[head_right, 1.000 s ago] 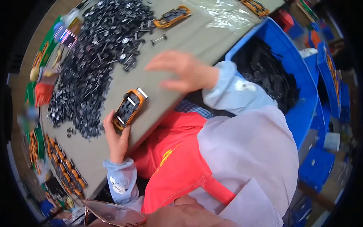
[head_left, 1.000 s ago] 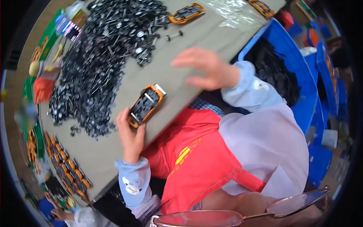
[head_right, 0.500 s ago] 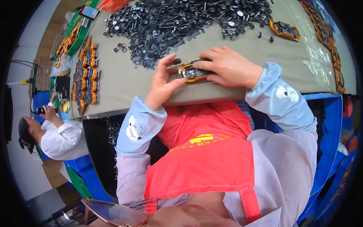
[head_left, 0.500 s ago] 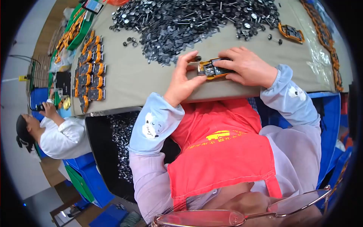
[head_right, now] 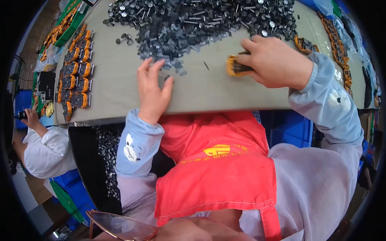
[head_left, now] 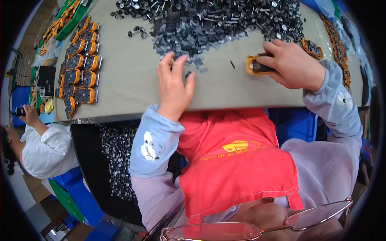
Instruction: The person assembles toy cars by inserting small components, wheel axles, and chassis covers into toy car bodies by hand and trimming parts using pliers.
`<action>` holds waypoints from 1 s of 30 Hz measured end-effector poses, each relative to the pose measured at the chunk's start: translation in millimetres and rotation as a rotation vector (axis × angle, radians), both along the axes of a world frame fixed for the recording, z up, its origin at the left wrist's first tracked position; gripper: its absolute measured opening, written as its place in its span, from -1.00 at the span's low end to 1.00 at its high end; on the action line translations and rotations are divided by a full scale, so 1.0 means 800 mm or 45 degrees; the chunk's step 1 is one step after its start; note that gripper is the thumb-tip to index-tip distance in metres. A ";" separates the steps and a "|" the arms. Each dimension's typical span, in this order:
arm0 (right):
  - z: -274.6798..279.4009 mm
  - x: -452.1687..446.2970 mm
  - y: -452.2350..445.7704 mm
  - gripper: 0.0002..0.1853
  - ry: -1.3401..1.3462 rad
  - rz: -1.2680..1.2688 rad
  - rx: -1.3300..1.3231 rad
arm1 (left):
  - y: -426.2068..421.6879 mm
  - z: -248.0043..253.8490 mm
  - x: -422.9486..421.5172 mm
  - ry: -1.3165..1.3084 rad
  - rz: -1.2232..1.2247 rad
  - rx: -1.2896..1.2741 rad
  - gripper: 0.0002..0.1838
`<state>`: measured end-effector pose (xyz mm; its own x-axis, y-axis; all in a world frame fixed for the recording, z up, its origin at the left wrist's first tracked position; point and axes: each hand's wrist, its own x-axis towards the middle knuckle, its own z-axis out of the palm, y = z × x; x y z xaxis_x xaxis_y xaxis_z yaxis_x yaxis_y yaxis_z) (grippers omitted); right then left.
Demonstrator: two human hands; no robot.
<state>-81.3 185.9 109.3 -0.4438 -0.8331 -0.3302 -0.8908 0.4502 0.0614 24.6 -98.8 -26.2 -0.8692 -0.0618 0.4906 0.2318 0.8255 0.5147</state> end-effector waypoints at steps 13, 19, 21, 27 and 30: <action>-0.001 0.011 0.044 -0.48 -0.104 -0.088 -0.449 | 0.009 0.009 0.005 0.047 -0.013 -0.083 -0.54; -0.060 0.023 0.067 -0.42 -0.130 -0.137 -0.693 | 0.054 0.009 -0.007 0.011 -0.314 0.028 -0.92; -0.077 0.022 0.072 -0.42 -0.132 -0.153 -0.746 | 0.069 0.005 -0.017 -0.024 -0.332 -0.006 -0.92; -0.098 0.020 0.081 -0.44 -0.166 -0.171 -0.838 | 0.080 -0.002 -0.043 -0.129 -0.320 -0.034 -0.92; -0.103 0.018 0.085 -0.45 -0.165 -0.172 -0.854 | 0.083 -0.001 -0.052 -0.157 -0.387 -0.028 -0.90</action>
